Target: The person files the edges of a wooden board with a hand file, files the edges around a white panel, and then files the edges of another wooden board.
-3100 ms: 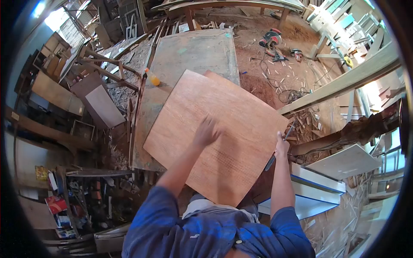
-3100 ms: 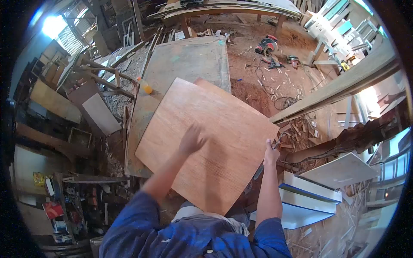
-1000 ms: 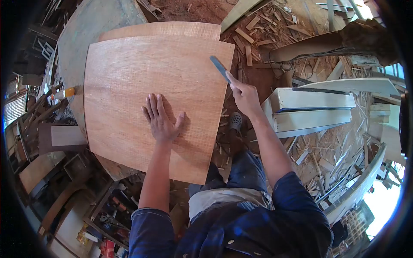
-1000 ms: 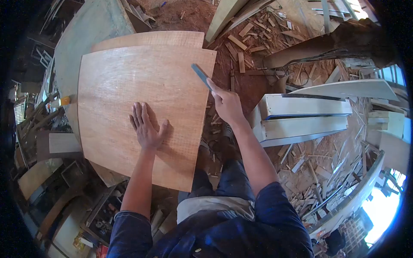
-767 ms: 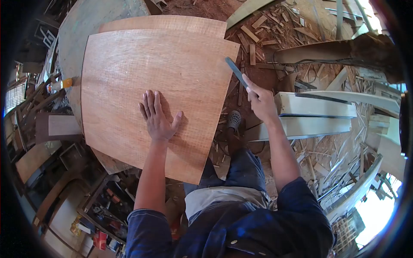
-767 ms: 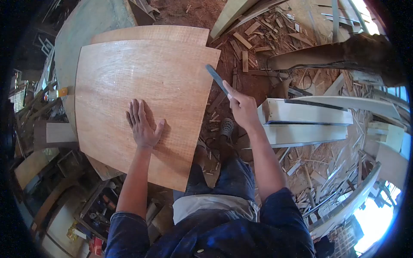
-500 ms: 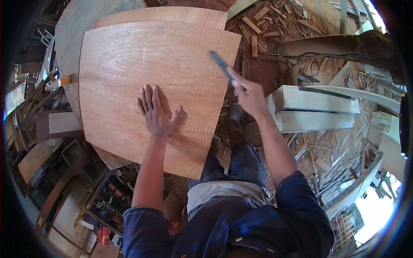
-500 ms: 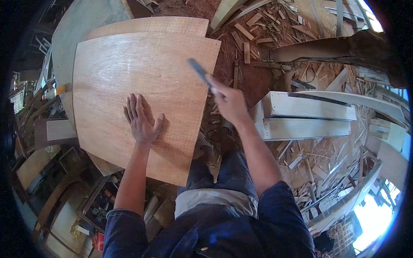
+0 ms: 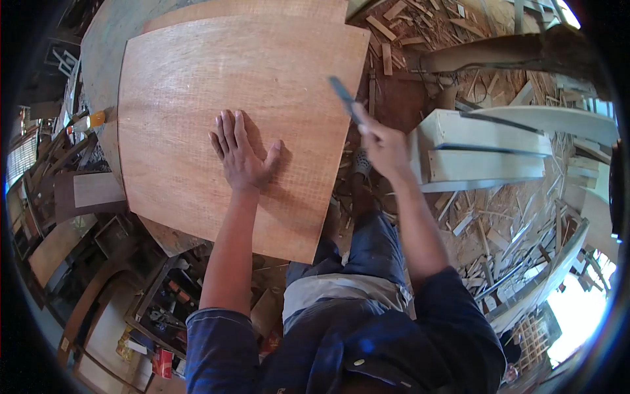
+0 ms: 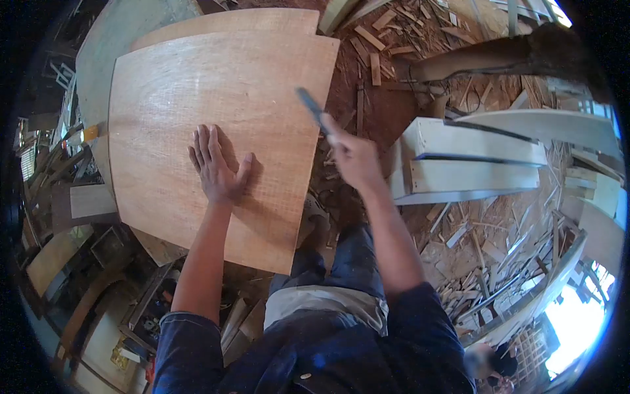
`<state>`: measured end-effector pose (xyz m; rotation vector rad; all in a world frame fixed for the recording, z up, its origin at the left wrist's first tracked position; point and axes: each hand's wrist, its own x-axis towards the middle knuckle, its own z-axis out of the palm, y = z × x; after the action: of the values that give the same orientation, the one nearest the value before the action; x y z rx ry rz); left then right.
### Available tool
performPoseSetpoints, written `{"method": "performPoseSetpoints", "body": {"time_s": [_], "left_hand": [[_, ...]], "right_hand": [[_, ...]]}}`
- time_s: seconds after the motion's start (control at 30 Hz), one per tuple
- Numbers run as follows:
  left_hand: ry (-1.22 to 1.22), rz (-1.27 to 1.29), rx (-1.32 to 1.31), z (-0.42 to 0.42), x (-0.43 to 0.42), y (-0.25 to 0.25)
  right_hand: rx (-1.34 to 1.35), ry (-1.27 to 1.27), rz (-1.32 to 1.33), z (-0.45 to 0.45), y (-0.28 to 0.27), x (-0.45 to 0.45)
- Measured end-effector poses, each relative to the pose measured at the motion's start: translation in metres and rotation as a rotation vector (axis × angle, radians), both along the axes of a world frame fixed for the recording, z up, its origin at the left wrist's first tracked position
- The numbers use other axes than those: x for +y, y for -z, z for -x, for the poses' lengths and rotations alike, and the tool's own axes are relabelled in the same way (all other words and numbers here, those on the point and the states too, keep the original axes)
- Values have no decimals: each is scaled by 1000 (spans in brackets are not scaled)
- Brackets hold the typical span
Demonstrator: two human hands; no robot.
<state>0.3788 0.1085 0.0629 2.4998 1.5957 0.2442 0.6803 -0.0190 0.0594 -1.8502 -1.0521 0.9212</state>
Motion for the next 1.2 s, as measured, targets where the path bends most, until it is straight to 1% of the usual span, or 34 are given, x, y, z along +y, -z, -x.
{"method": "performPoseSetpoints", "body": {"time_s": [0.03, 0.13, 0.17, 0.23, 0.33, 0.4, 0.43, 0.53, 0.6, 0.63, 0.67, 0.7, 0.8, 0.87, 0.93, 0.97, 1.03, 1.1, 1.17, 1.2], "left_hand": [[4, 2, 3, 0, -3, 2], [8, -13, 14, 2, -3, 1], [8, -14, 19, 3, -4, 2], [2, -17, 15, 1, -1, 2], [-1, -6, 20, 6, -5, 3], [6, -25, 16, 5, -3, 6], [10, -27, 15, 5, -2, 6], [10, -24, 7, 7, -2, 8], [-6, -27, 0, 7, -4, 8], [-8, -35, -12, 9, -2, 10], [-2, -37, -25, 9, -1, 11], [6, -39, -40, 9, -3, 12], [1, -65, -40, 10, -4, 15], [2, -76, -46, 7, -4, 13], [-8, -79, -49, 9, -5, 11], [-10, -78, -51, 9, -3, 10], [-6, -67, -47, 8, -8, 14], [-6, -74, -33, 10, -5, 16], [-8, -77, -25, 8, -6, 15], [-15, -78, -22, 8, -6, 14]], "right_hand": [[-9, -26, -4, 12, 7, 10], [65, -98, 153, 6, -1, 18], [158, -49, 118, 1, -8, 10], [125, 58, 192, -18, -12, -9], [29, 24, 133, 14, -3, -12], [-113, -95, 51, 31, 2, 4], [-99, -103, 50, 30, 1, 7], [113, 47, 137, 11, -12, -12], [87, 80, 223, 7, -8, -22], [34, 35, 27, 24, 5, -22], [6, 24, -1, 38, 16, -28], [-24, 13, -29, 54, 14, -27], [28, -87, 189, 48, -9, -15], [128, 88, 282, 31, -19, -33], [110, 124, 167, 34, -7, -43], [42, 80, 4, 48, 16, -48], [-70, 44, -135, 75, 10, -43], [65, -21, 121, 64, -17, -39], [127, 9, 251, 55, -23, -46], [117, 68, 252, 43, -22, -55]]}}
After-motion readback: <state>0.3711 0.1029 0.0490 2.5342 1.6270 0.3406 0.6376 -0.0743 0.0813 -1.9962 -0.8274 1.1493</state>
